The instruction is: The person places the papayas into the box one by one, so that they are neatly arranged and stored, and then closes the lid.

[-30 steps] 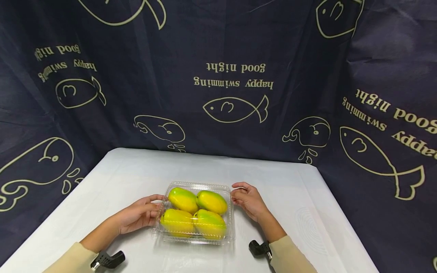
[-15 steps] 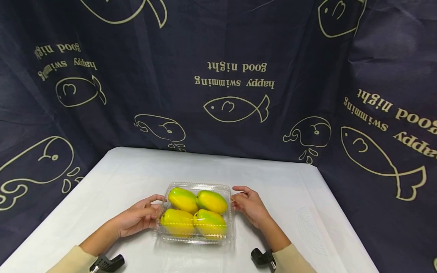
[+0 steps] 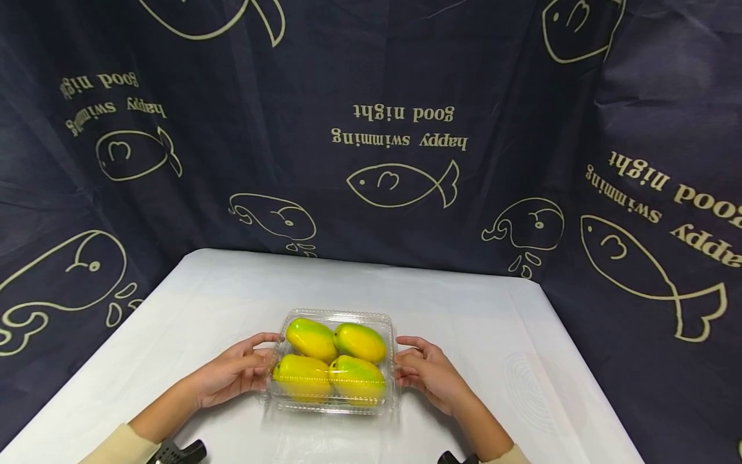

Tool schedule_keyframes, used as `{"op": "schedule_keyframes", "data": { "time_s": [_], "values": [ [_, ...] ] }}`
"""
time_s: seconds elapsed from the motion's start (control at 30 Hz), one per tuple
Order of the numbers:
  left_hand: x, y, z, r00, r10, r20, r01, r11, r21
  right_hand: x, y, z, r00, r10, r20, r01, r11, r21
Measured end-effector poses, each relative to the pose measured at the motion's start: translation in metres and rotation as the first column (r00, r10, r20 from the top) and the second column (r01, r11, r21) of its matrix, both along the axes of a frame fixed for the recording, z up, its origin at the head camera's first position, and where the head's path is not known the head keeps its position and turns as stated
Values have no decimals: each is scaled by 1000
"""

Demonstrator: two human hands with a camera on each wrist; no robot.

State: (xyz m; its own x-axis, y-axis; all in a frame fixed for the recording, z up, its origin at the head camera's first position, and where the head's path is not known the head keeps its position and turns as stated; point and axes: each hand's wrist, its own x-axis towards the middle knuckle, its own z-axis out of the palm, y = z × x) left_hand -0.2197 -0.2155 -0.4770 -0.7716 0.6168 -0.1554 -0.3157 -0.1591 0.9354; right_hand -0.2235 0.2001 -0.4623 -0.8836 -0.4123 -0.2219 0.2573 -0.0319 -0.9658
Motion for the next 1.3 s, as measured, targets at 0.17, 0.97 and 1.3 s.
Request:
{"op": "schedule_keyframes", "data": {
  "time_s": [0.17,0.97,1.3],
  "values": [
    [5,-1,1,1000,-6,15,6,1000,-3,9,2,3,999,25,22,-25,1000,-8],
    [31,-4,1,989,-136,57,130,987,92,34,15,0,956,278,98,-263,953,-149],
    [32,1,3,987,-149,66,143,986,87,40,10,1,957,266,118,-248,957,-148]
  ]
}}
